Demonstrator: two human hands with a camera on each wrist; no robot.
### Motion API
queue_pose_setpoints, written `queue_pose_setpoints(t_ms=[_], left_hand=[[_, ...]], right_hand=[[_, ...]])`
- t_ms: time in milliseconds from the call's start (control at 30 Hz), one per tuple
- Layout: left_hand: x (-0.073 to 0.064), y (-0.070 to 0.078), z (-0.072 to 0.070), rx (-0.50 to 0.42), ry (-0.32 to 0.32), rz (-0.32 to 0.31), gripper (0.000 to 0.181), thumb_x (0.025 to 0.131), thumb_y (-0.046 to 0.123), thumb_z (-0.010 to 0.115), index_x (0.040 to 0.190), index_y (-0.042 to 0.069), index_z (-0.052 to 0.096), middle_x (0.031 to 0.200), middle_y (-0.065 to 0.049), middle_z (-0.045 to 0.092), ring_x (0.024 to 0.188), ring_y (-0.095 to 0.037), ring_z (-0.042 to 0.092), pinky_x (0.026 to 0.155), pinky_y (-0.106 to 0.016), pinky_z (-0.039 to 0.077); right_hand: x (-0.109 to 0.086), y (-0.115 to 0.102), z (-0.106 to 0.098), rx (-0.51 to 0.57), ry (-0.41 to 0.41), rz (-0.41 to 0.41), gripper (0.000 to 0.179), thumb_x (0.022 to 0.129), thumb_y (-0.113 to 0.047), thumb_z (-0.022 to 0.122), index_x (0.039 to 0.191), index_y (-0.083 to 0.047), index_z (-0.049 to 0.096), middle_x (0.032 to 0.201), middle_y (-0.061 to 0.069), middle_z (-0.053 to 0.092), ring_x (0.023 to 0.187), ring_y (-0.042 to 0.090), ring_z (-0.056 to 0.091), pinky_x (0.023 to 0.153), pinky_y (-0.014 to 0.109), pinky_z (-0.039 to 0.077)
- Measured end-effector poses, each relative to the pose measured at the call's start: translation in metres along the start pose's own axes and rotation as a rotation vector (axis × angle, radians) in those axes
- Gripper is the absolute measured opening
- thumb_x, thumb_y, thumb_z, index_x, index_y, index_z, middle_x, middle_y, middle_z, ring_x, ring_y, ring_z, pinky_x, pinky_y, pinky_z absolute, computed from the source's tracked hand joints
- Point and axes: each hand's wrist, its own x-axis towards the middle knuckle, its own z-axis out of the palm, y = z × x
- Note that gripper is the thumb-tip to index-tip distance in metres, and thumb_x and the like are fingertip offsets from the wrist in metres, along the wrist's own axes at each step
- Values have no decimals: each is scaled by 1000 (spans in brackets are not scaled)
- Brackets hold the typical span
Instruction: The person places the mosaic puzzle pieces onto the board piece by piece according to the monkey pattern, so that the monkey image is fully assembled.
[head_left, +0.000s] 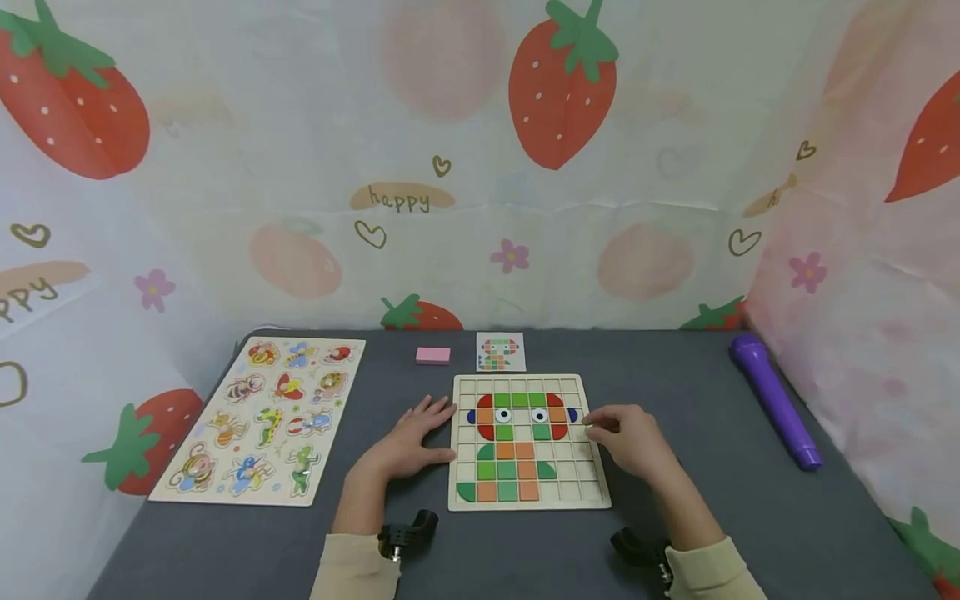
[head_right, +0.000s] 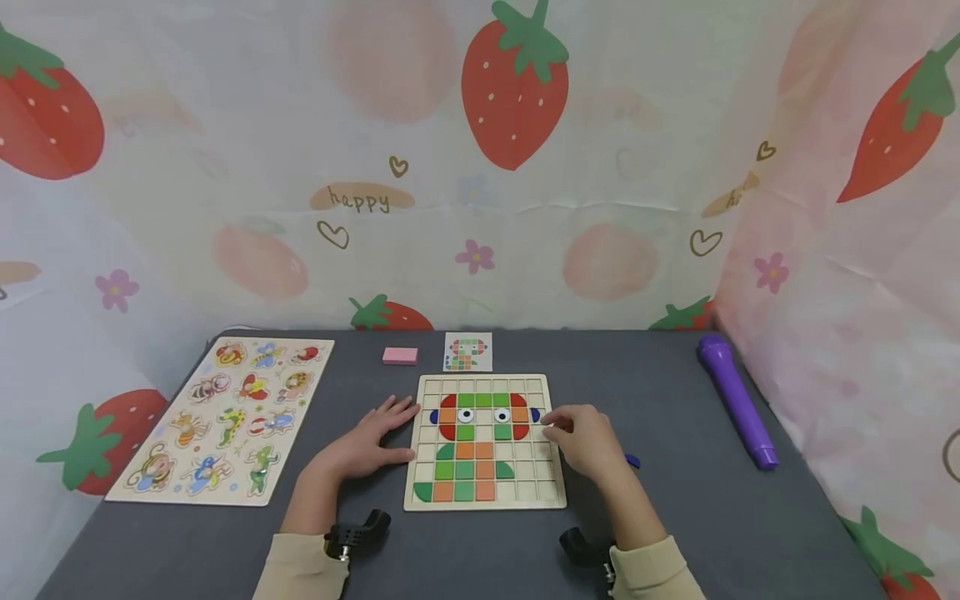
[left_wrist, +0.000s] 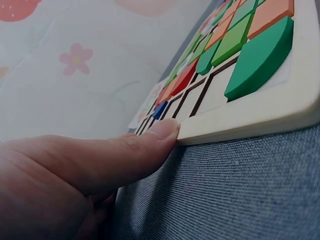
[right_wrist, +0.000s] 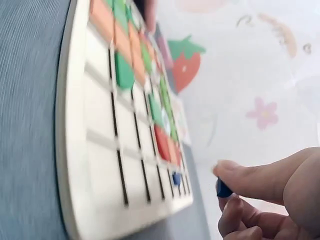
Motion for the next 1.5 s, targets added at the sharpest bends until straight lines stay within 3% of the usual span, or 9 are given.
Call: queue_pose_setpoints(t_ms=[133, 600, 800, 933, 1133, 1333, 1500], left_hand=[[0, -2, -1, -4, 1, -2, 79, 91, 38, 75, 158, 22, 37, 168, -2, 25, 158, -31, 6, 124, -61, 12], [2, -1, 0, -6, 1, 2, 79, 90, 38, 76, 158, 22, 38, 168, -1, 25, 158, -30, 6, 124, -61, 11], [2, -1, 1, -2, -1, -9, 79, 90, 38, 76, 158, 24, 38, 168, 0, 25, 158, -29, 6, 125, -60, 10], [2, 0, 0, 4, -1, -12, 78, 90, 39, 75, 158, 24, 38, 168, -1, 24, 158, -30, 5, 124, -62, 11], [1, -1, -2, 13, 0, -3, 77, 91, 38, 74, 158, 23, 38, 168, -1, 25, 158, -30, 6, 124, -61, 11], [1, -2, 0, 10, 3, 2, 77, 91, 38, 75, 157, 23, 39, 168, -1, 26, 158, -30, 7, 124, -61, 11], [0, -1, 1, 6, 7, 1, 77, 90, 37, 75, 157, 23, 39, 168, -1, 26, 158, -29, 7, 125, -60, 10]], right_hand=[[0, -13, 5, 36, -33, -17, 15, 97, -18, 69, 107, -10, 77, 99, 2, 73, 90, 18, 65, 74, 36, 55], [0, -46, 41, 196, -74, -41, 6, 90, -10, 76, 95, -11, 74, 84, -2, 70, 79, 13, 63, 69, 32, 52], [6, -57, 61, 210, -101, -64, 6, 88, -14, 79, 87, -18, 74, 86, -3, 67, 75, 16, 59, 64, 31, 49], [10, -65, 75, 214, -121, -93, 2, 88, -15, 78, 89, -16, 77, 82, -2, 69, 77, 16, 59, 66, 31, 50], [12, -83, 98, 125, -146, -150, 7, 91, -17, 76, 96, -13, 80, 84, -5, 71, 77, 12, 61, 69, 31, 52], [10, -97, 114, 28, -149, -154, 4, 90, -18, 78, 86, -16, 76, 72, -7, 65, 65, 12, 55, 60, 28, 45], [9, -102, 122, -23, -163, -133, 6, 89, -19, 78, 83, -17, 78, 72, -8, 66, 69, 12, 56, 63, 30, 47]])
